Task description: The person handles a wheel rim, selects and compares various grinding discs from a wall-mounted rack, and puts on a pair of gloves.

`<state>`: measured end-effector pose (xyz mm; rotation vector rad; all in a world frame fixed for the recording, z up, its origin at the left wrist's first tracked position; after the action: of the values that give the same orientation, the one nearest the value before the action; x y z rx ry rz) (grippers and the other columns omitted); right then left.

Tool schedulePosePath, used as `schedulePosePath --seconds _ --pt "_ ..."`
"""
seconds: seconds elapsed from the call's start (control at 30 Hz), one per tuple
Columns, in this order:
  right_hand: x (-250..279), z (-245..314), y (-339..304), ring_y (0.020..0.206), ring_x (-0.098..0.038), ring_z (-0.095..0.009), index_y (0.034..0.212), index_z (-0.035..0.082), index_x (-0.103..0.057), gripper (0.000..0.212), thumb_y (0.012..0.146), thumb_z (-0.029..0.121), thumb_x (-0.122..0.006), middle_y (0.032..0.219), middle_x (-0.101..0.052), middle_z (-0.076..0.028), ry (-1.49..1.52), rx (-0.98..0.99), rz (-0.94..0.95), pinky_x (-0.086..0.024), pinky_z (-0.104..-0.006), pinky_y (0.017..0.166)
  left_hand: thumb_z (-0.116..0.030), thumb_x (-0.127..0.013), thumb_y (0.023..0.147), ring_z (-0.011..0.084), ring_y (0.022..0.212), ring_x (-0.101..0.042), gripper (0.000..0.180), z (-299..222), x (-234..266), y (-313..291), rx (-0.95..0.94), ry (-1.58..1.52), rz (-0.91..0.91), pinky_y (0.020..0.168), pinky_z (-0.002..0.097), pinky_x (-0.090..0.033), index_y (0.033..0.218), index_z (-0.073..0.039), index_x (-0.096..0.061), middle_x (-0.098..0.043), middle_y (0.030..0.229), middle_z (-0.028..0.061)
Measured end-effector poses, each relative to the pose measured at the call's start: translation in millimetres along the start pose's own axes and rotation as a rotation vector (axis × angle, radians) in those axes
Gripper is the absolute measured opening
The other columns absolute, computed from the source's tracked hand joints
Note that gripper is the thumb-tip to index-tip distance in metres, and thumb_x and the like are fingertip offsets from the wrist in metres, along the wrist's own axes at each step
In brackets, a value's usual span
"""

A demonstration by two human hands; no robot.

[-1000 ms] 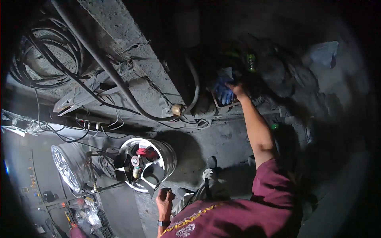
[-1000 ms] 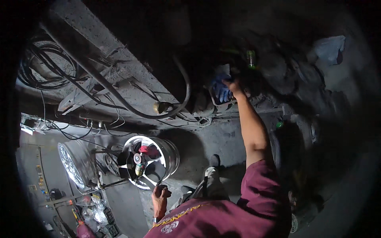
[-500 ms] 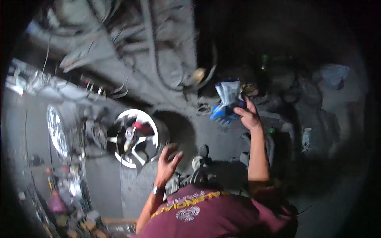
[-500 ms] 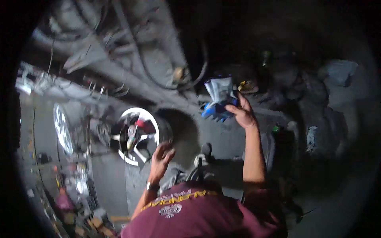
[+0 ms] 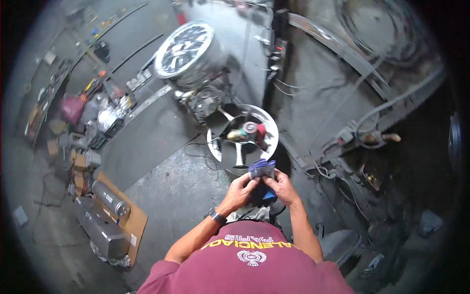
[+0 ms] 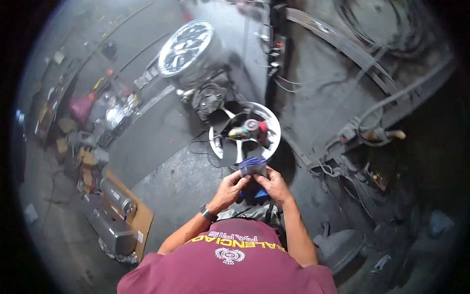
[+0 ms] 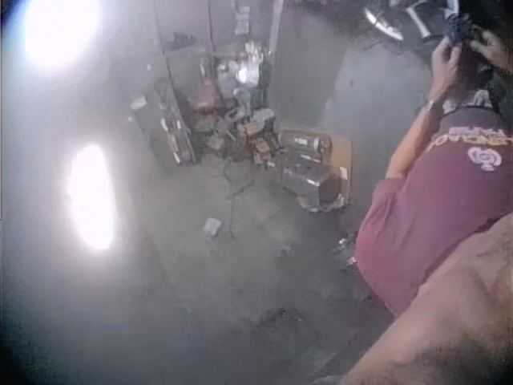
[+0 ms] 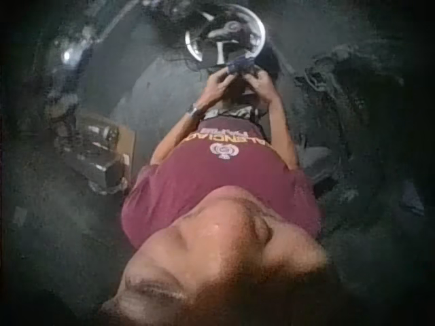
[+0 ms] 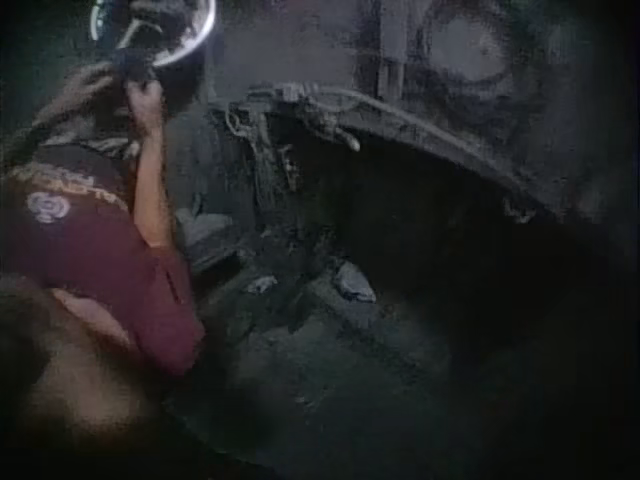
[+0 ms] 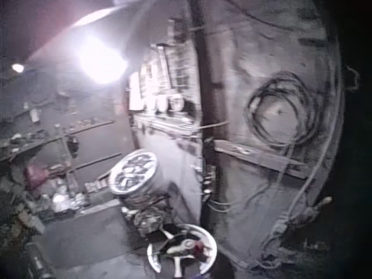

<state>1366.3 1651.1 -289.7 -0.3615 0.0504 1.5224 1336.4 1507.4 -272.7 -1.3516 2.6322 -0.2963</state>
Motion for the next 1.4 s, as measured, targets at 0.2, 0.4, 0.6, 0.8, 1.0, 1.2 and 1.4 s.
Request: schedulePosePath --seconds 0.2,0.4,0.6,0.8,1.0,1.2,1.4 --pt "-155.6 -52.1 69.3 0.082 -0.055 -0.006 0.102 0.006 -0.067 0.026 0.101 0.031 -0.061 0.092 -0.063 0.004 -0.071 -0.145 0.076 -0.047 -0.026 0.074 -0.036 -0.057 0.102 0.0076 0.071 -0.05 0.034 25.3 194.3 -108.3 0.046 -0.16 -0.63 0.064 0.0261 -0.042 0.084 -0.008 -0.06 -0.057 0.077 -0.0022" --pt "-247.7 -52.8 127.8 0.095 -0.067 -0.02 0.116 0.002 -0.062 0.032 0.105 0.03 -0.051 0.104 -0.069 -0.007 0.452 -0.112 0.04 -0.054 -0.0377 0.09 -0.036 -0.048 0.105 0.0244 0.123 -0.056 0.043 7.6 315.4 -199.1 -0.421 -1.193 -0.686 0.107 0.0421 -0.042 0.135 -0.005 -0.051 -0.06 0.13 0.0082" --pt "-276.2 -93.2 164.6 0.091 -0.065 -0.014 0.118 0.001 -0.063 0.029 0.098 0.023 -0.062 0.104 -0.068 -0.006 0.063 -0.16 0.215 -0.053 -0.0299 0.082 -0.035 -0.049 0.105 0.0216 0.118 -0.059 0.04 25.9 379.7 -223.6 -0.468 -1.238 -0.828 0.103 0.0372 -0.045 0.131 -0.006 -0.054 -0.062 0.126 0.0075" --pt "-413.1 -72.8 206.4 0.122 -0.053 -0.023 0.131 0.003 -0.057 0.056 0.085 0.028 -0.078 0.129 -0.059 -0.015 -0.57 0.027 0.518 -0.044 -0.0387 0.102 -0.022 -0.048 0.106 0.0154 0.109 -0.061 0.027 39.5 452.0 -193.0 -0.454 -0.843 -0.98 0.095 0.0324 -0.048 0.122 -0.003 -0.058 -0.064 0.118 0.0069" --pt "-491.1 -91.7 307.4 0.077 -0.056 -0.007 0.103 0.004 -0.067 0.028 0.091 0.029 -0.072 0.085 -0.065 0.001 -0.432 -0.088 0.824 -0.047 -0.0271 0.071 -0.021 -0.05 0.104 0.0192 0.115 -0.058 0.032 18.0 538.8 -126.5 -0.379 -1.035 -0.953 0.099 0.0361 -0.047 0.13 -0.002 -0.055 -0.061 0.124 0.0081" --pt "-501.9 -36.1 421.1 0.075 -0.053 -0.007 0.091 0.005 -0.063 0.025 0.088 0.028 -0.072 0.08 -0.064 0.0 -0.43 -0.124 0.764 -0.045 -0.0278 0.067 -0.013 -0.068 0.092 0.0134 0.106 -0.06 0.037 -16.7 630.4 -78.0 -0.293 -0.805 -0.942 0.092 0.0294 -0.046 0.126 -0.007 -0.057 -0.063 0.116 0.0041" --pt "-483.7 79.0 510.0 0.079 -0.063 -0.018 0.101 0.004 -0.068 0.03 0.088 0.03 -0.072 0.085 -0.069 -0.01 -0.953 0.154 0.698 -0.05 -0.0346 0.075 -0.01 -0.069 0.09 0.0186 0.101 -0.065 0.038 -40.3 665.2 31.7 -0.147 -0.664 -0.578 0.083 0.0369 -0.057 0.125 -0.002 -0.057 -0.064 0.114 0.0067"
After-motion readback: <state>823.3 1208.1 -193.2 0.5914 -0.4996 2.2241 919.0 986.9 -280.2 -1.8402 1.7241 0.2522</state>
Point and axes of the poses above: each hand's wrist, its own y-axis towards the middle knuckle, its own x-axis out of the back of the hand, z = x × y, the point moved 8 cm from there along y, towards the middle knuckle
